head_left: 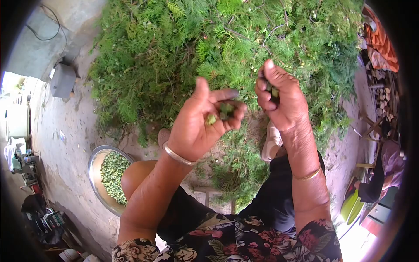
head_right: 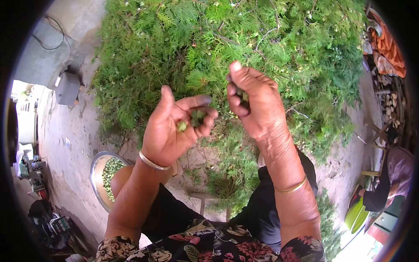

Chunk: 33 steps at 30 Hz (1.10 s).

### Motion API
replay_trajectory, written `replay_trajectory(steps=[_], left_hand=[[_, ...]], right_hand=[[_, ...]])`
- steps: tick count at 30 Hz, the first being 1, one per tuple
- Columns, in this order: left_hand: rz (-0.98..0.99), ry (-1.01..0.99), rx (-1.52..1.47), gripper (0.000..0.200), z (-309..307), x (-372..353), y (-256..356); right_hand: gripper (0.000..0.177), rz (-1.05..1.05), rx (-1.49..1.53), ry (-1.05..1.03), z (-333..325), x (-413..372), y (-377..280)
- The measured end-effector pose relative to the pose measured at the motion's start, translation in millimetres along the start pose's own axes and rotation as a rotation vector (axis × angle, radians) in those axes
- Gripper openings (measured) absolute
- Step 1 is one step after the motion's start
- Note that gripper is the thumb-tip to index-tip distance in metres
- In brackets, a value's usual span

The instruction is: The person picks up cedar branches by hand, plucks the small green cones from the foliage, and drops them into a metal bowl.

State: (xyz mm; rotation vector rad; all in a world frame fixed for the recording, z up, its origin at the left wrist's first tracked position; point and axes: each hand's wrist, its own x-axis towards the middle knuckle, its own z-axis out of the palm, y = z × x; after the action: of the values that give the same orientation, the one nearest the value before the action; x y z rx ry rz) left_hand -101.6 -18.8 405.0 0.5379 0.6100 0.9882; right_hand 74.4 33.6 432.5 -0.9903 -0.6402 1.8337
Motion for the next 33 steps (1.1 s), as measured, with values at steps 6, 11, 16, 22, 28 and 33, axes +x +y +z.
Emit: replay_trajectory(steps=[6,11,16,22,28,33], left_hand=[[0.102,0.077,-0.477,0.081,-3.1,4.5,0.1],[0.132,0.135,-0.510,0.082,-1.0,3.9,1.1],[0.138,0.147,-0.518,0.073,-8.5,6.0,-5.5],[0.133,0.256,-0.465,0.072,-5.1,5.7,-3.2],[0.127,0.273,-0.501,0.073,-0.2,4.1,-2.5],[0.163,0.186,-0.520,0.068,-2.7,3.2,-2.4]], right_hand=[[0.009,-0.246,-0.700,-0.009,19.1,-10.3,12.0],[0.021,-0.394,-0.965,0.040,22.3,-10.0,36.0],[0.027,-0.450,-1.036,-0.014,20.8,-7.8,52.9],[0.027,-0.452,-1.047,-0.004,22.5,-7.1,53.0],[0.030,-0.378,-1.106,0.005,27.5,-11.9,50.1],[0.030,-0.533,-1.013,-0.042,26.4,-9.1,53.0]])
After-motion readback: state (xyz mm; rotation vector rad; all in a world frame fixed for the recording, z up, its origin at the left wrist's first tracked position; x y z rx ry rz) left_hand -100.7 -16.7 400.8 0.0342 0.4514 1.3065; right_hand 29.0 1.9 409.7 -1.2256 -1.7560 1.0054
